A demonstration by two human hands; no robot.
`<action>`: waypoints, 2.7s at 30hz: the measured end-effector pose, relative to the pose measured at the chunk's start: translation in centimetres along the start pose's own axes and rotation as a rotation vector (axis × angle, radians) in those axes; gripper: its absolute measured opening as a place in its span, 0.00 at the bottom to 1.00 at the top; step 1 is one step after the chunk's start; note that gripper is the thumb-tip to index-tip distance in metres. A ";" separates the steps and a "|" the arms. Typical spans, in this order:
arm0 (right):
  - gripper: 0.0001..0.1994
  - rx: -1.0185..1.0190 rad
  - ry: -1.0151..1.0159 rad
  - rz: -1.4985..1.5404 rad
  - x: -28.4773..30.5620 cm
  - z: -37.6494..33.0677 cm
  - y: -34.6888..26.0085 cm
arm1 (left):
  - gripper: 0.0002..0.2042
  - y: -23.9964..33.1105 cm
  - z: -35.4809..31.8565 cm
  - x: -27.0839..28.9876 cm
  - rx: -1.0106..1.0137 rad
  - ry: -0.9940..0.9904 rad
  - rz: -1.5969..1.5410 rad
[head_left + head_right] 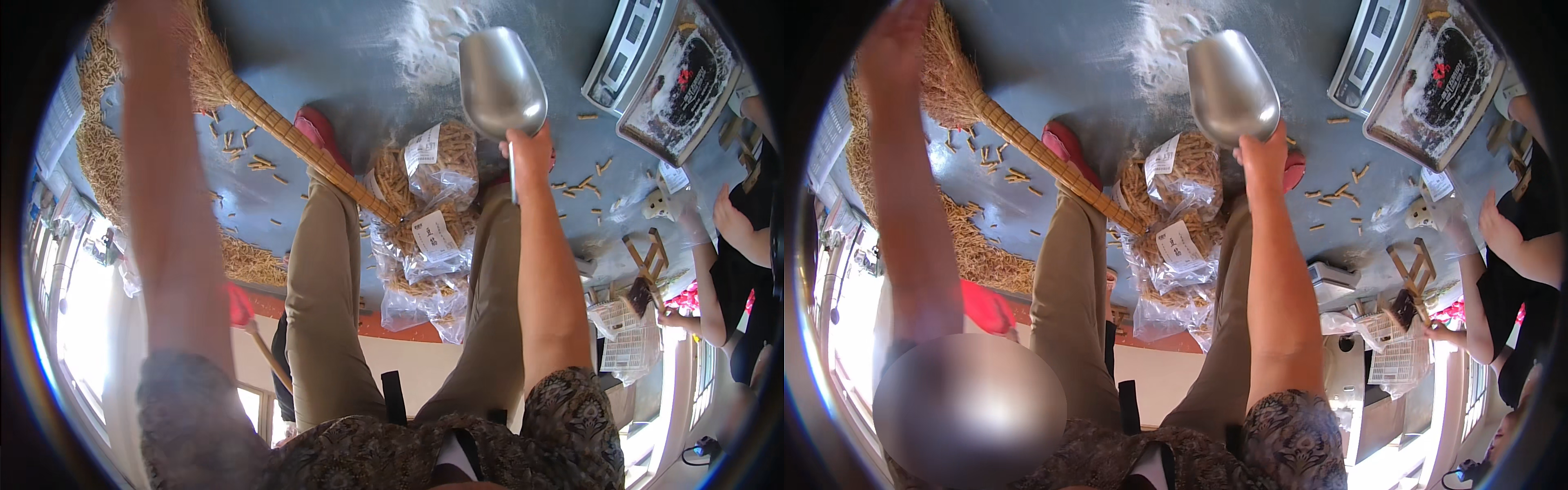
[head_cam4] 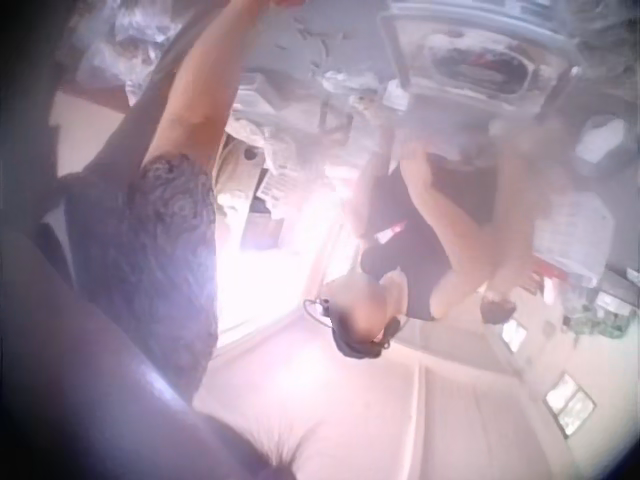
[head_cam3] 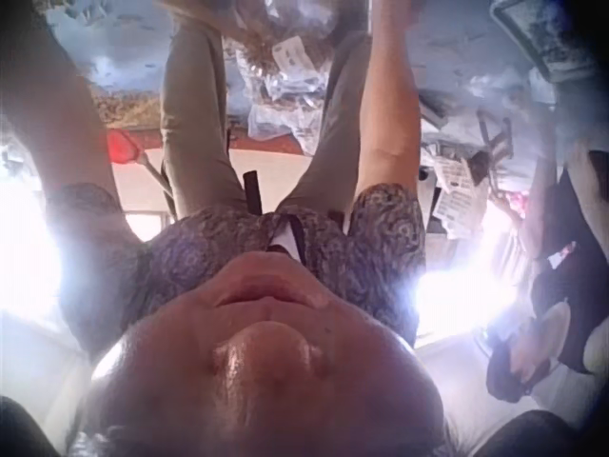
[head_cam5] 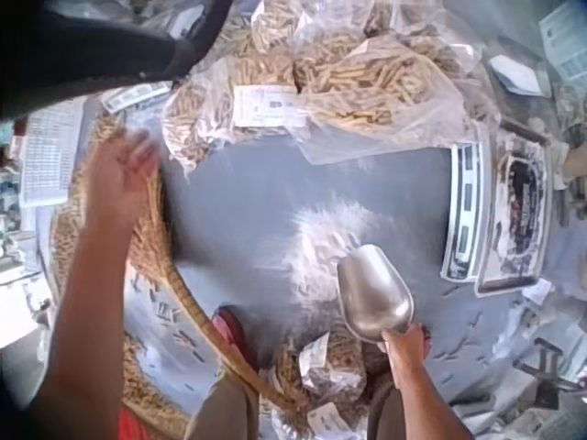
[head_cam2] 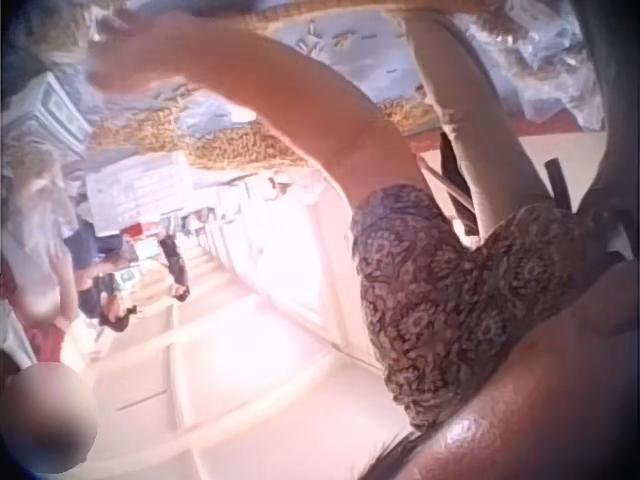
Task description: The person sweeps scattered dried noodles from the floor using a broom and dustpan, then pours the collected noodles into a large white sack. The person also picks up stray noodles by hand and places them into the dustpan.
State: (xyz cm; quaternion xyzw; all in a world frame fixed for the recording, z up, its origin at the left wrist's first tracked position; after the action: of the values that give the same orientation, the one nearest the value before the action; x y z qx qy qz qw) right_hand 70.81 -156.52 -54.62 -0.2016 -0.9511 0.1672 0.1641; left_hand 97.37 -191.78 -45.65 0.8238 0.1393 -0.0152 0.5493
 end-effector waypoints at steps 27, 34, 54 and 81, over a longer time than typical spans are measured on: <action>0.26 1.282 0.279 -1.061 -6.3 7.6 -6.4 | 0.23 -28.2 -16.0 -1.6 0.679 0.200 0.274; 0.26 1.063 0.156 -0.902 -6.7 6.3 -3.6 | 0.20 -28.8 -15.2 -1.9 0.569 0.095 0.302; 0.31 0.394 0.170 0.037 -0.1 5.9 1.3 | 0.18 -26.6 -9.6 2.7 -0.254 -0.251 1.437; 0.19 0.150 0.018 -0.090 0.1 7.4 1.0 | 0.12 -31.0 -20.9 -6.5 1.017 -0.447 0.637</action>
State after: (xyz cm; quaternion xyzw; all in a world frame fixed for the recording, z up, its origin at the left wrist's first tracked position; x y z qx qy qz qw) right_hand 68.23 -157.46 -61.62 -0.1474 -0.9424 0.2286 0.1947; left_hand 80.87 -163.09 -64.16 0.9594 -0.2551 -0.0868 0.0832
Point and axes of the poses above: each hand's wrist, its own z-axis towards the middle knuckle, its own x-axis out of the back of the hand, y = z × x, the point moved 2 cm from there along z, towards the middle knuckle, and after that the axes turned 5 degrees about -y, right-handed, at the moved point
